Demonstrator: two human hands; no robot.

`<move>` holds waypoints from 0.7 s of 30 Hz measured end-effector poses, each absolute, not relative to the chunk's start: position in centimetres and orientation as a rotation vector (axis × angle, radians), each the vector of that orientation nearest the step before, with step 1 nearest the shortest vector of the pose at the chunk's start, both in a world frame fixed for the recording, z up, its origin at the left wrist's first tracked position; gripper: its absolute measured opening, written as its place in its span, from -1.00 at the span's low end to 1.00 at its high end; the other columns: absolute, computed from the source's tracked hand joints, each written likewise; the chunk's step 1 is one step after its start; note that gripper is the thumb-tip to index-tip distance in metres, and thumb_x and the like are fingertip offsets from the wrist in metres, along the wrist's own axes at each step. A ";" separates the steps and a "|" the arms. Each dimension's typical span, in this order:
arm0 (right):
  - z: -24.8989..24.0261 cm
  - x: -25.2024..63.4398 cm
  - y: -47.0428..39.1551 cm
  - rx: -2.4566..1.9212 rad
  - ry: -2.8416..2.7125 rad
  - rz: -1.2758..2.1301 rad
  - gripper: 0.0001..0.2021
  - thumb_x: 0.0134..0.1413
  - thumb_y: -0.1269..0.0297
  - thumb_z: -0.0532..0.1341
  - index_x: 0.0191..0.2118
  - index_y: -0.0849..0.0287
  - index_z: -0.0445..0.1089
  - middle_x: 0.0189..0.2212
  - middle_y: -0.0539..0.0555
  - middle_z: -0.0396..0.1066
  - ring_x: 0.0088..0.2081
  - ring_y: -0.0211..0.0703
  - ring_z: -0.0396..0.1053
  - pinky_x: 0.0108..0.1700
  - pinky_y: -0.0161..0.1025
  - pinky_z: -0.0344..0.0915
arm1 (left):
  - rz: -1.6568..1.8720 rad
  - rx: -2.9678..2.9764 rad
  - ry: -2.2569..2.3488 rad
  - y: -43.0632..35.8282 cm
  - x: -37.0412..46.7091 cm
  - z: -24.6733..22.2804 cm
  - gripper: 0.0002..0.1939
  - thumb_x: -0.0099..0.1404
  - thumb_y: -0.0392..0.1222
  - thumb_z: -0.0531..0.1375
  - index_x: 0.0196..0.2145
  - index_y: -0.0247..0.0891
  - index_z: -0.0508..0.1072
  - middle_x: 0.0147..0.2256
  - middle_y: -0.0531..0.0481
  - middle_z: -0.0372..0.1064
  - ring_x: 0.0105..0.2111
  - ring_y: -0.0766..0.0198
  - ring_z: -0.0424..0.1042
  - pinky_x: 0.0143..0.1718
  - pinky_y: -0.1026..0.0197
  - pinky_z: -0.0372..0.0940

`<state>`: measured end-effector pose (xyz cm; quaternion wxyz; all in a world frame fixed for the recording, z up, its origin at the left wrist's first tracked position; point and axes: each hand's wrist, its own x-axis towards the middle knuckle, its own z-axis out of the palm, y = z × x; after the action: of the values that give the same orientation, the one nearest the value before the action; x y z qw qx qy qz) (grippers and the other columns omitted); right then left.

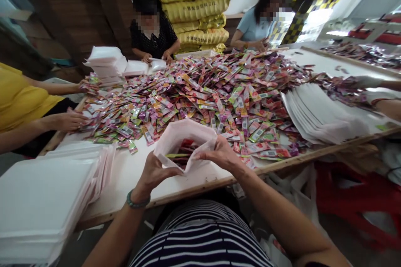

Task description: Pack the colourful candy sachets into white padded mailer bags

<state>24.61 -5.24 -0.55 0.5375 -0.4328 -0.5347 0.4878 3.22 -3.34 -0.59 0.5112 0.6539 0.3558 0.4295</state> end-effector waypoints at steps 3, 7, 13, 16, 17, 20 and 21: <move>0.9 24.6 -6.1 -1.093 -1.187 0.989 -0.74 -0.24 0.09 0.44 -0.40 0.14 0.58 -0.40 0.02 0.56 -0.34 -0.07 0.48 -0.25 -0.17 0.45 | 1.083 1.639 0.877 -3.8 4.0 0.5 -0.69 0.02 -0.08 0.39 -0.26 -0.26 0.59 -0.30 -0.05 0.56 -0.23 0.09 0.50 -0.12 0.13 0.38; 3.8 25.2 -7.7 -1.131 -1.106 0.892 -0.74 -0.20 0.08 0.43 -0.39 0.15 0.57 -0.35 0.06 0.57 -0.32 -0.06 0.49 -0.23 -0.13 0.45 | 1.234 1.542 1.028 -4.5 4.8 2.1 -0.75 0.15 -0.02 0.29 -0.41 -0.28 0.58 -0.47 0.03 0.50 -0.40 0.23 0.43 -0.34 0.25 0.34; -0.3 26.3 -7.0 -1.202 -0.894 1.121 -0.54 -0.24 0.00 0.41 -0.21 0.22 0.54 -0.33 0.12 0.56 -0.30 -0.04 0.50 -0.23 -0.16 0.41 | 1.052 1.048 0.952 -3.5 6.9 -1.2 -0.60 0.05 0.09 0.35 -0.31 -0.31 0.54 -0.45 0.04 0.48 -0.46 0.32 0.39 -0.41 0.31 0.28; -3.8 27.2 -5.6 -1.318 -0.864 1.166 -0.48 -0.28 -0.06 0.39 -0.24 0.26 0.52 -0.36 0.17 0.55 -0.31 0.01 0.49 -0.26 -0.12 0.40 | 0.976 0.941 0.924 -2.5 7.8 -3.3 -0.58 0.02 0.09 0.36 -0.31 -0.33 0.51 -0.48 0.03 0.47 -0.49 0.33 0.38 -0.43 0.31 0.26; -4.4 27.5 -5.2 -1.391 -0.923 1.137 -0.50 -0.25 -0.06 0.37 -0.24 0.27 0.51 -0.36 0.17 0.54 -0.31 0.03 0.48 -0.25 -0.10 0.39 | 0.974 0.958 0.925 -2.3 7.9 -3.7 -0.59 0.03 0.08 0.35 -0.31 -0.33 0.51 -0.48 0.04 0.47 -0.49 0.33 0.38 -0.43 0.31 0.25; -4.4 28.0 -4.2 -1.665 -1.214 0.638 -0.61 -0.08 0.06 0.30 -0.17 0.23 0.48 -0.27 0.20 0.51 -0.19 0.10 0.43 -0.14 0.02 0.35 | 0.996 1.049 0.938 -1.8 8.0 -4.3 -0.61 0.07 0.05 0.32 -0.26 -0.30 0.50 -0.42 0.02 0.49 -0.41 0.30 0.41 -0.36 0.30 0.25; -4.0 27.7 -4.0 -1.699 -1.310 0.363 -0.64 -0.01 0.12 0.27 -0.12 0.22 0.46 -0.21 0.22 0.49 -0.13 0.11 0.40 -0.08 0.05 0.31 | 1.001 1.065 0.936 -1.7 8.0 -4.4 -0.61 0.09 0.04 0.31 -0.22 -0.29 0.50 -0.39 0.02 0.50 -0.37 0.28 0.42 -0.33 0.29 0.26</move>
<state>27.74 -3.95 -3.99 0.4641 -0.6916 -0.5333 0.1479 7.99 -1.69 -4.37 0.6463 0.4682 0.4115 0.4401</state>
